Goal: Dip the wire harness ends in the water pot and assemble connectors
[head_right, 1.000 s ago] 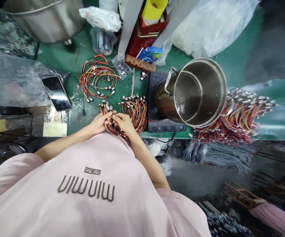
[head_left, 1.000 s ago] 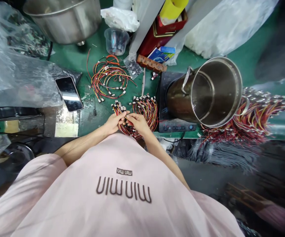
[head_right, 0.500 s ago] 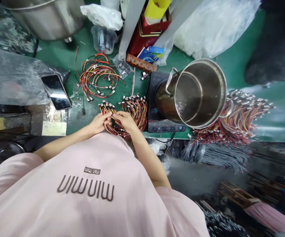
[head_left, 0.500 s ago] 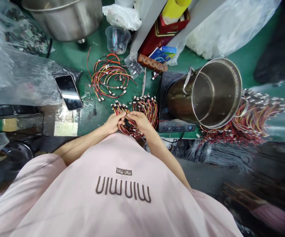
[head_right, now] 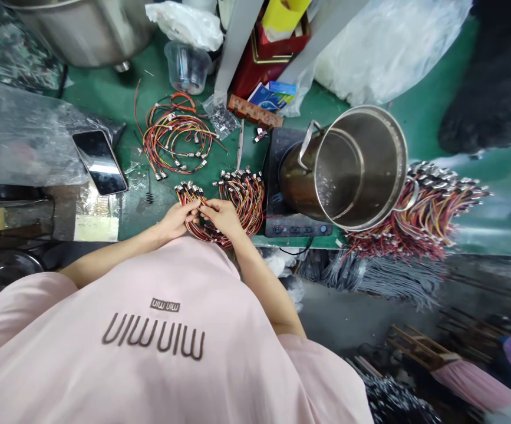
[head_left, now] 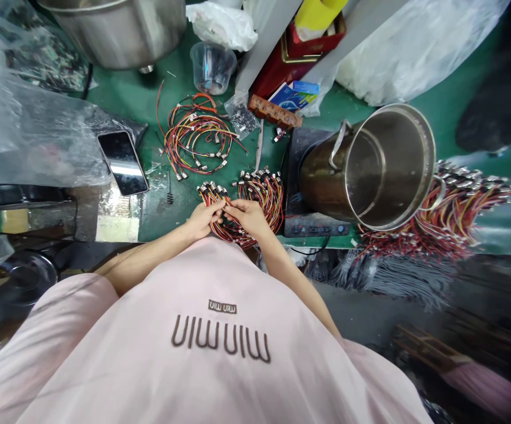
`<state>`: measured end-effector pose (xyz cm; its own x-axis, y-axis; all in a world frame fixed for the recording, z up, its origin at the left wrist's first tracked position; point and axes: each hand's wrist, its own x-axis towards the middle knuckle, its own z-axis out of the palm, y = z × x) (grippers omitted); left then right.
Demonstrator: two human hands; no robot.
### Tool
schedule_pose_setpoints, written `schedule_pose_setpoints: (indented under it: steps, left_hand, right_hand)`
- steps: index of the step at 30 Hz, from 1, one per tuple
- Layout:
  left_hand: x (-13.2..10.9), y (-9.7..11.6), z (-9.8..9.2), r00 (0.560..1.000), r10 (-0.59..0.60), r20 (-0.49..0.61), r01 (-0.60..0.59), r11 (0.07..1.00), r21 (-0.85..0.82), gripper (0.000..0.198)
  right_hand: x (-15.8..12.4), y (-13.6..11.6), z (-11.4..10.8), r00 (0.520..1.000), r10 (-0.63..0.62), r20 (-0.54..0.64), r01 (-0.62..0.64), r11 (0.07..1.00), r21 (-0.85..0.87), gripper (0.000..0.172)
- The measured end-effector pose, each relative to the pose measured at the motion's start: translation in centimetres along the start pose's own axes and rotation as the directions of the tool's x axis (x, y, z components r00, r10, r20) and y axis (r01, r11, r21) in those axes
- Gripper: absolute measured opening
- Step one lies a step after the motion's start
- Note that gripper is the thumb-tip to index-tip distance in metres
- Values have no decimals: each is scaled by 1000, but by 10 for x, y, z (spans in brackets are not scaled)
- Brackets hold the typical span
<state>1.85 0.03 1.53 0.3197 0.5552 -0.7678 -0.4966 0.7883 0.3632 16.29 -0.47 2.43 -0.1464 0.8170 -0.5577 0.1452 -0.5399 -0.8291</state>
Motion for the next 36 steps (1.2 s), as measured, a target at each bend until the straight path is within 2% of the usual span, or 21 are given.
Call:
schedule_pose_setpoints:
  steps: [4,10,17,19,22,26,30,36]
  left_hand:
    - [-2,1,3,1000,-13,-10,13,1000,7,36]
    - [0,0,3,998,-22,-54,21,1000,-15,30]
    - [3,-3,-1,998,-41,-55,40,999,-4,28]
    - [3,-3,-1,998,-34,-52,34,999,5,31]
    - [1,-1,0,998,-44,-34,45,999,20,38]
    - [0,1,1,998,-49,-27,50,999,23,41]
    - [0,1,1,999,-31,-27,32,998,48,42]
    - [-3,0,2,999,-7,-50,10,998,64,37]
  right_hand:
    - [0,2,1,1000,-14,-15,13,996,-90,27]
    - [-4,5,4,992,-127,-28,110,934,-341,24]
    - [-5,4,6,984,-175,-17,149,880,-452,25]
    - [-4,5,5,988,-152,-18,130,898,-420,23]
    - [-2,8,4,997,-75,-21,67,962,-263,22]
    - [0,9,1,1000,-4,-9,4,997,-72,31]
    - [2,8,-1,999,-20,-36,17,998,-65,37]
    - [5,10,-3,999,-7,-40,5,998,-58,35]
